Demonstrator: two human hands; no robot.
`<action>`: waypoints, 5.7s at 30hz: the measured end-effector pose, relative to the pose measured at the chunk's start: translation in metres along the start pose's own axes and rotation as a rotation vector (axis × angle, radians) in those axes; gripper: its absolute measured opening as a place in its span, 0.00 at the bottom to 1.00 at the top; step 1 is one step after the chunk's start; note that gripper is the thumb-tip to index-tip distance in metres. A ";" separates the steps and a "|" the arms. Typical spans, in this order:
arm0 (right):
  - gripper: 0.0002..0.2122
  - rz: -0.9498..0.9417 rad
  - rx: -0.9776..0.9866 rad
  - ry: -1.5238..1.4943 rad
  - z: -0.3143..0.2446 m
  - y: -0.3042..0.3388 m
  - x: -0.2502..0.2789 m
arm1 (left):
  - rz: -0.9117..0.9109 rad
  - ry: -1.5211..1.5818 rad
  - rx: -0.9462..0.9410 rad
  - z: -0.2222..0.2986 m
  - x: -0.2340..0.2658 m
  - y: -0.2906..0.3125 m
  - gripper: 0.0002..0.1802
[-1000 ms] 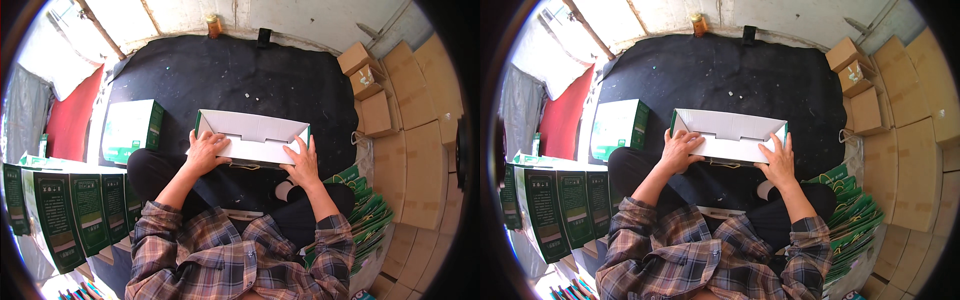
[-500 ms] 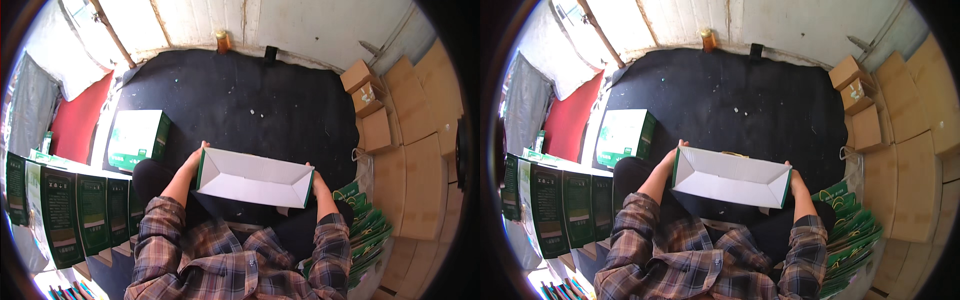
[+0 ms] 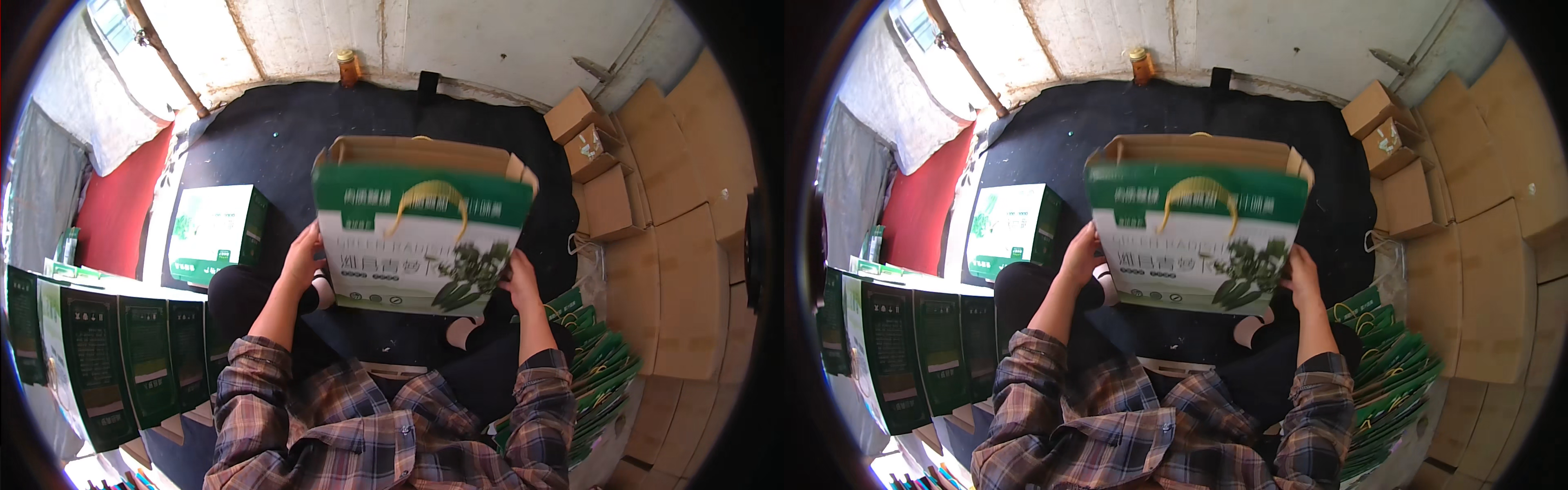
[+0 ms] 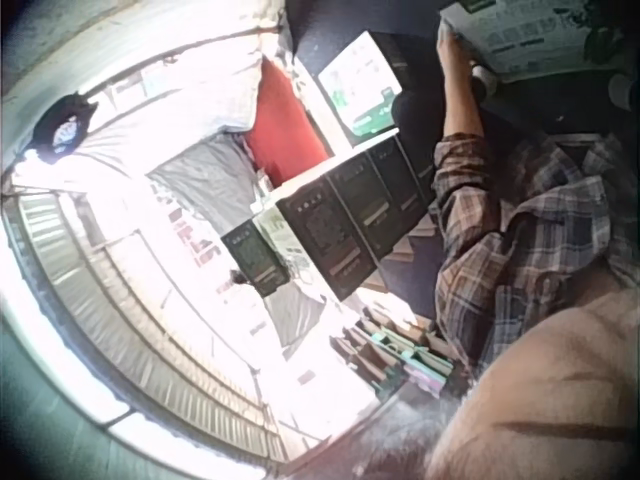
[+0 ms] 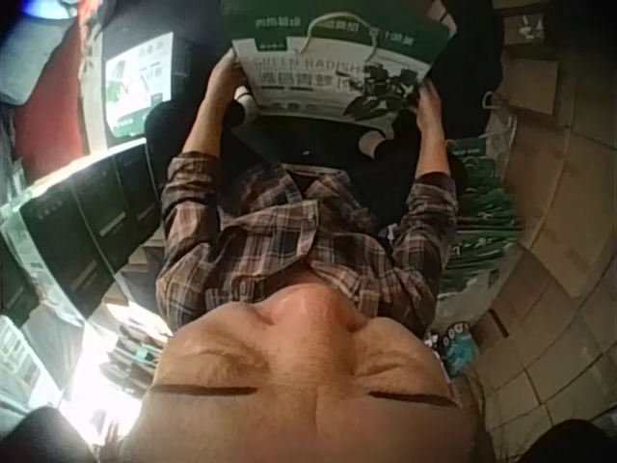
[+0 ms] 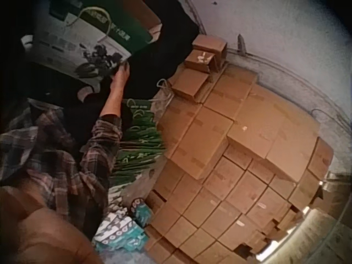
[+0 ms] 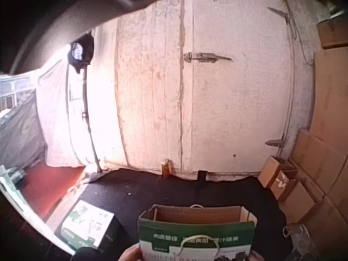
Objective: Folding and assembling cardboard produce boxes for green radishes.
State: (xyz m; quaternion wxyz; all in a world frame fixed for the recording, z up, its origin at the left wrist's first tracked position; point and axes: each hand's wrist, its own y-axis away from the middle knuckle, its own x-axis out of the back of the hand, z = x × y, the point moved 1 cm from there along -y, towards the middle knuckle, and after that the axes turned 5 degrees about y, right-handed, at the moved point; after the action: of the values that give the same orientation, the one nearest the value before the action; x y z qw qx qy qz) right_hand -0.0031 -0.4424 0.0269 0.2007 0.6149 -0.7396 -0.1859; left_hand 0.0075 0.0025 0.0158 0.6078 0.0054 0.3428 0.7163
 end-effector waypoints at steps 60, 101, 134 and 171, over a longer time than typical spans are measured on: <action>0.27 0.060 0.788 1.161 -0.004 0.030 -0.056 | 0.149 -1.447 -0.722 -0.020 -0.035 0.003 0.25; 0.34 -0.043 0.831 1.171 -0.019 0.030 -0.055 | -0.077 -1.854 -0.635 -0.035 -0.059 0.012 0.40; 0.21 0.520 0.131 0.470 0.000 0.140 0.115 | 0.808 0.321 -0.215 0.037 0.360 -0.065 0.27; 0.19 0.598 -0.146 -0.518 0.212 0.208 0.050 | 0.601 -0.433 -0.648 0.048 0.198 0.092 0.22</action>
State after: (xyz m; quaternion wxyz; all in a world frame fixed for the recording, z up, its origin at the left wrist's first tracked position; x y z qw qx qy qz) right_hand -0.2969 -0.4491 -0.0417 0.0962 0.2896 -0.8969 -0.3202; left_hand -0.1034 0.1970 0.0175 0.4018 0.0636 -0.0484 0.9122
